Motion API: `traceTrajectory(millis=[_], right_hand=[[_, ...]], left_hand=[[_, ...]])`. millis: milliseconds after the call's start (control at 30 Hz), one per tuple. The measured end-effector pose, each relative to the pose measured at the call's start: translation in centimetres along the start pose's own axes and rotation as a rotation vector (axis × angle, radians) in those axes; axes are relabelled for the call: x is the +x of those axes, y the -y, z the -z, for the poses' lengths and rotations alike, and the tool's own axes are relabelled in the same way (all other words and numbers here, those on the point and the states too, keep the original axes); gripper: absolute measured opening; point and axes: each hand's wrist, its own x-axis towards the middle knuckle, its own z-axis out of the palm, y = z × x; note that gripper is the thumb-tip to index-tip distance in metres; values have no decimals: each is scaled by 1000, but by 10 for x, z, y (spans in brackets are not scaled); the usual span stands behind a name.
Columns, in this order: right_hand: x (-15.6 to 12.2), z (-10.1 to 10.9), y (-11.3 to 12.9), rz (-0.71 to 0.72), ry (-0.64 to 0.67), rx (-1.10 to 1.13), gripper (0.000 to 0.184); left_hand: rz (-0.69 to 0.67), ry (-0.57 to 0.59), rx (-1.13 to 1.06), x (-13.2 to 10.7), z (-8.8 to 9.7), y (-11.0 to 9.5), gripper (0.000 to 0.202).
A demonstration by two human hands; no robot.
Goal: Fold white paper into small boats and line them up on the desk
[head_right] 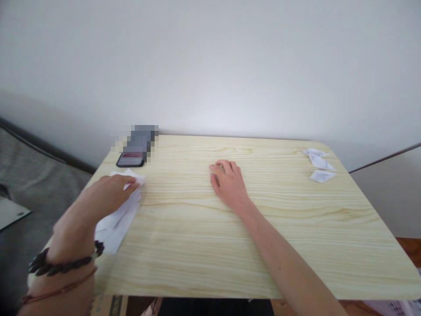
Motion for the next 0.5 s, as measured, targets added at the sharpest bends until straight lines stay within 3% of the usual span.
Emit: traceTrajectory(millis=[100, 167, 233, 300, 367, 433, 500], right_hand=[[0, 0, 0, -7, 2, 6, 28], [1, 1, 1, -7, 2, 11, 28], [1, 1, 1, -3, -5, 28, 28], [1, 1, 1, 8, -22, 75, 28], [1, 2, 0, 14, -42, 171, 28], [1, 3, -1, -35, -54, 305, 29], [2, 6, -2, -152, -53, 436, 32]], left_hand=[[204, 72, 157, -11, 21, -15, 38], [314, 6, 138, -20, 36, -23, 40], [335, -141, 58, -30, 46, -30, 45], [265, -362, -42, -38, 49, -41, 40], [96, -519, -168, -41, 45, -56, 26], [-69, -556, -250, -37, 34, -75, 16], [-184, -483, -285, -26, 18, -93, 14]])
